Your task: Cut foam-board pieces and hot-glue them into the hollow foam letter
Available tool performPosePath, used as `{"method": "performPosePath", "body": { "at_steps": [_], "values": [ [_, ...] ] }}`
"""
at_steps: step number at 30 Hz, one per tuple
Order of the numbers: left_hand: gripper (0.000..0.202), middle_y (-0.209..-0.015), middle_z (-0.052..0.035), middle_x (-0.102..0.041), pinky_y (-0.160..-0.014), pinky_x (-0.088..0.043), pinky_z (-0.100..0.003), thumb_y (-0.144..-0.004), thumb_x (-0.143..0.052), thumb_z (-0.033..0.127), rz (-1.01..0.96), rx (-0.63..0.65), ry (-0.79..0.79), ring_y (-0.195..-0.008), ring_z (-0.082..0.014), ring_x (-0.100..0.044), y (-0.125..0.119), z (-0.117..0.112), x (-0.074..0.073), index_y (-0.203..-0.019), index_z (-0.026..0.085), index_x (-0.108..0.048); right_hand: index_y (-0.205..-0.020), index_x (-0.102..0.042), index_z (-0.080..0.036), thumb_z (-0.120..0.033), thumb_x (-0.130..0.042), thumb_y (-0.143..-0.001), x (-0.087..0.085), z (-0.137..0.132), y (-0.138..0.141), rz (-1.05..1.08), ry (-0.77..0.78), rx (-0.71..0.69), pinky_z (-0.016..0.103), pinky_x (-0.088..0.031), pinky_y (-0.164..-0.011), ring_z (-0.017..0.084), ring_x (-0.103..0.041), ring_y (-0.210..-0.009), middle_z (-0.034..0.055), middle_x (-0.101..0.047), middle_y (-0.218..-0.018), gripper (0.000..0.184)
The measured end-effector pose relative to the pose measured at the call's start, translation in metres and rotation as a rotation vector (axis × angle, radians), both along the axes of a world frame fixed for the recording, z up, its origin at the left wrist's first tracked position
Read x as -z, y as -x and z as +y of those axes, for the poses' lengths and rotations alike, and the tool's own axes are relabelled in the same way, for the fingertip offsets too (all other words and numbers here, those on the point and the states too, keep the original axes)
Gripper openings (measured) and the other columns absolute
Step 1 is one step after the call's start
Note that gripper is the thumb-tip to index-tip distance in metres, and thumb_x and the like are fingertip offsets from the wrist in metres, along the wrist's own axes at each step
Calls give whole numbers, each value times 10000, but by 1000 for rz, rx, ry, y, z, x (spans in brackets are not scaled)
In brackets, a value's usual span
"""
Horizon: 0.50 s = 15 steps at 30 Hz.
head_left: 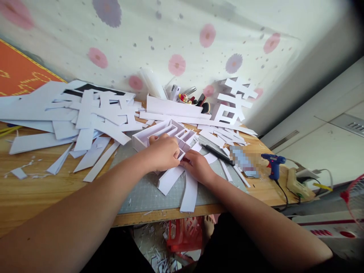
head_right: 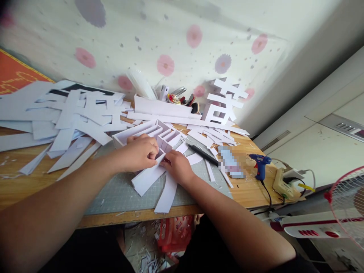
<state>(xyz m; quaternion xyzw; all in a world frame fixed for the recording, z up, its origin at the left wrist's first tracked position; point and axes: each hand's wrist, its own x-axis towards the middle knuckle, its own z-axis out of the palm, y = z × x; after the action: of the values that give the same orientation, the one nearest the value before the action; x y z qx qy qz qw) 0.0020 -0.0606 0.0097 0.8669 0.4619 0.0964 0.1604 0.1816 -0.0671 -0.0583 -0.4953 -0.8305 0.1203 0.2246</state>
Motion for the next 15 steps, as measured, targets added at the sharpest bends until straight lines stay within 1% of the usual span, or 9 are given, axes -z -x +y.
{"method": "performPosePath", "body": {
  "at_steps": [6, 10, 13, 15],
  "values": [
    [188, -943, -39, -658, -765, -238, -432, -676, -545, 168, 1, -12, -8, -1003, -269, -462, -2, -1, -1, -494, 161, -496, -696, -579, -169, -206, -650, -848, 1, 1, 0, -20, -3, 5, 256, -407, -679, 146, -535, -732, 18, -562, -762, 172],
    [184, -937, -41, -656, -748, -248, -423, -669, -543, 169, 6, 4, -18, -975, -261, -475, 0, 1, 1, -489, 163, -506, -722, -601, -165, -220, -659, -839, 2, 2, -1, -10, -13, 1, 267, -403, -679, 151, -536, -743, 21, -573, -771, 142],
    [192, -943, -32, -654, -784, -249, -432, -693, -567, 227, -15, 48, -35, -988, -252, -478, 4, 4, 4, -508, 178, -560, -822, -632, -169, -256, -699, -804, 1, 2, -6, 86, 23, -26, 266, -424, -668, 142, -545, -727, 22, -597, -803, 110],
    [198, -959, -25, -650, -828, -246, -435, -712, -606, 295, -36, 95, -29, -1004, -249, -479, 6, 4, 4, -540, 198, -619, -899, -645, -179, -226, -714, -778, 0, 1, -10, 185, 68, -39, 265, -449, -684, 137, -565, -740, 20, -613, -834, 148]
  ]
}}
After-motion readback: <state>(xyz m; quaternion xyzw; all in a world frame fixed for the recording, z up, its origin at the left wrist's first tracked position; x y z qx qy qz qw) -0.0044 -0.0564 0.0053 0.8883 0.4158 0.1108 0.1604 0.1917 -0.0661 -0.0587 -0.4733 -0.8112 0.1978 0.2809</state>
